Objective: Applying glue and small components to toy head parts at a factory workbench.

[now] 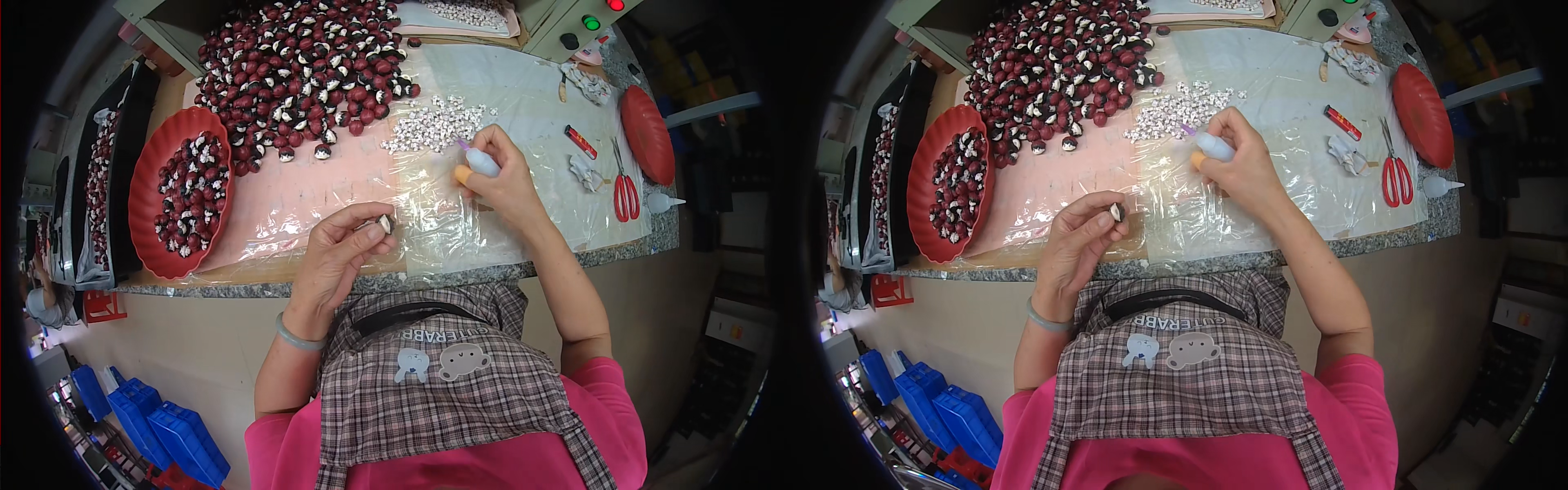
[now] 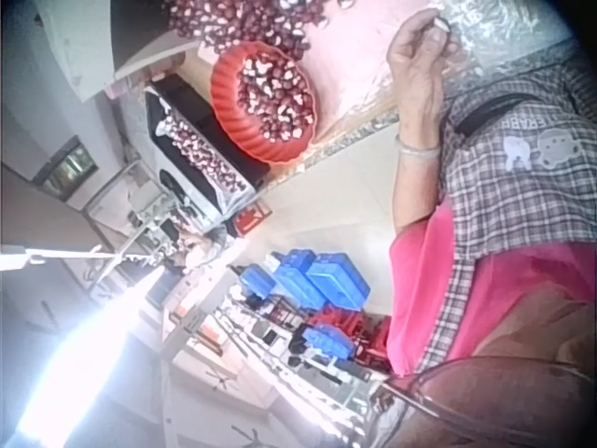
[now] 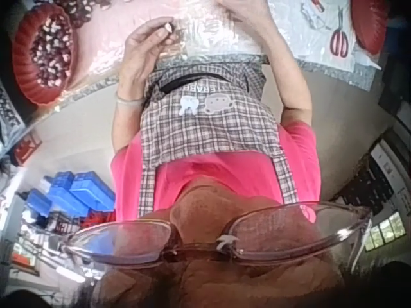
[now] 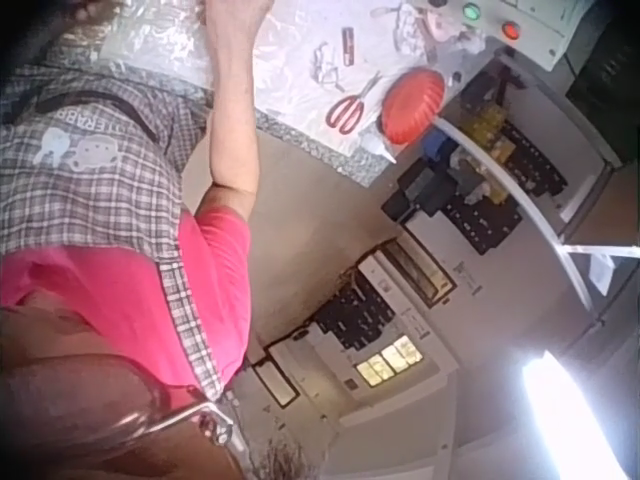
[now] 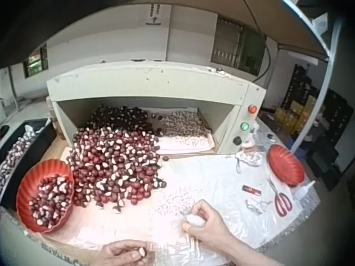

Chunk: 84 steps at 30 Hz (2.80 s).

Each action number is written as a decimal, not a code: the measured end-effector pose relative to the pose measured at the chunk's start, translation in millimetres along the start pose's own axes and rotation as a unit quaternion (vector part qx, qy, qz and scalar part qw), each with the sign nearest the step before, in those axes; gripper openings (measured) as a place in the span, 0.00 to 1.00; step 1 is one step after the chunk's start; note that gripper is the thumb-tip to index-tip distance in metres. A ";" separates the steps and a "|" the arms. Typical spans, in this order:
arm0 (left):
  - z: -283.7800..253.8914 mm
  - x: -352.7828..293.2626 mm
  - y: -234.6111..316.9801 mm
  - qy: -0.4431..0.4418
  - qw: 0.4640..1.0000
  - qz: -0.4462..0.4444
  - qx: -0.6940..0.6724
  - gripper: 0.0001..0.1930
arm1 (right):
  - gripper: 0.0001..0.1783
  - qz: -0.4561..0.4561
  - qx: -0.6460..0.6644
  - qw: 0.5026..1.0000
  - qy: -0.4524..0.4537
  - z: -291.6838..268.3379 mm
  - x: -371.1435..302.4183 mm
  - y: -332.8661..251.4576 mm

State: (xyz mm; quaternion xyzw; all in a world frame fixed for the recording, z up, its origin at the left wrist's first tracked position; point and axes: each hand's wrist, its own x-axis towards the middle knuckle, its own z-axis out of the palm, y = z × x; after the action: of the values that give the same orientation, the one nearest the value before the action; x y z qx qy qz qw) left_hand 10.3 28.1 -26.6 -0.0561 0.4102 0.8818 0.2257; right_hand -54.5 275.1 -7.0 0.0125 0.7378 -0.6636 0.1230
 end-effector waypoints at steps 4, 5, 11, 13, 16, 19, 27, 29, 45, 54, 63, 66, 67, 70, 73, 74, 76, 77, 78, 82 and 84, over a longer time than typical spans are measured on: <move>-1.2 0.0 -0.1 -0.009 1.000 -0.001 -0.008 0.14 | 0.13 -0.222 -0.296 0.927 0.056 5.5 24.0 3.9; -1.5 0.0 0.0 -0.012 1.000 -0.002 -0.009 0.14 | 0.13 -0.223 -0.297 0.927 0.055 6.0 26.1 3.8; 2.1 0.3 0.4 0.001 1.000 0.001 -0.002 0.14 | 0.13 -0.230 -0.400 0.887 0.024 6.8 28.2 -0.3; 1.0 0.3 -0.5 -0.001 1.000 0.004 -0.001 0.14 | 0.14 -0.243 -0.398 0.885 0.013 6.6 26.6 -3.5; -1.3 0.7 -1.6 -0.012 1.000 0.005 0.008 0.15 | 0.14 -0.247 -0.431 0.868 -0.020 1.7 23.5 -7.3; 3.3 -0.9 0.5 -0.013 1.000 0.006 0.017 0.15 | 0.13 -0.222 -0.431 0.875 -0.024 -0.5 22.0 -9.5; 8.2 0.4 -8.9 0.004 0.994 0.046 0.101 0.16 | 0.06 0.012 0.064 0.993 -0.099 25.5 -26.5 -24.0; 12.0 -0.7 -7.7 0.003 0.989 0.051 0.136 0.16 | 0.06 -0.006 0.080 0.993 -0.088 34.3 -36.1 -22.6; 25.0 -3.8 -15.1 0.037 0.954 0.121 0.271 0.13 | 0.07 -0.179 -0.141 0.974 -0.002 52.1 -49.9 -2.5; 22.3 -1.3 -9.7 0.037 0.949 0.129 0.285 0.12 | 0.14 -0.240 -0.132 0.961 -0.032 53.8 -41.4 -5.6; -27.1 26.7 50.0 0.209 0.768 0.226 0.561 0.12 | 0.14 -0.154 -0.077 0.985 -0.005 34.3 -44.6 -2.0; -24.2 44.0 52.9 0.219 0.668 0.295 0.647 0.11 | 0.11 -0.113 -0.037 0.993 -0.015 34.7 -49.4 -7.1; -26.1 48.3 52.5 0.208 0.607 0.329 0.692 0.11 | 0.09 -0.085 -0.015 0.996 -0.017 34.8 -50.5 -9.3; -27.1 55.4 51.5 0.201 0.571 0.336 0.721 0.10 | 0.14 -0.140 -0.084 0.986 -0.030 28.2 -49.6 -1.5; -11.1 47.3 52.5 0.185 0.727 0.257 0.609 0.11 | 0.18 -0.073 -0.027 0.997 -0.026 26.8 -52.7 -8.7; -7.4 43.1 50.8 0.181 0.728 0.256 0.609 0.11 | 0.18 -0.071 -0.026 0.997 -0.022 23.9 -53.0 -6.0; -1.1 28.1 46.8 0.109 0.934 0.130 0.314 0.13 | 0.20 -0.059 0.008 0.998 -0.036 15.2 -53.3 -1.7; 0.2 22.1 43.0 0.083 0.973 0.077 0.200 0.14 | 0.20 -0.057 0.009 0.998 -0.035 10.9 -54.4 -4.7; 4.0 16.7 38.8 0.066 0.987 0.059 0.136 0.13 | 0.18 -0.026 0.053 0.996 -0.064 7.0 -55.6 -10.8; 13.8 6.0 20.7 0.023 1.000 0.004 0.005 0.15 | 0.16 -0.052 0.119 0.987 -0.099 4.0 -56.0 -10.4; 17.2 4.0 14.3 0.016 1.000 -0.005 0.000 0.15 | 0.16 -0.070 0.118 0.987 -0.083 3.7 -58.2 -10.6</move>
State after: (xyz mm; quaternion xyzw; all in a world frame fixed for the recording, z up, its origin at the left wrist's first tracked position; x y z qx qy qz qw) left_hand 1.9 34.3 -6.5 -0.0717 0.4136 0.8797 0.2235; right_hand 0.6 278.6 14.5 -0.0797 0.6407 -0.7518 0.1343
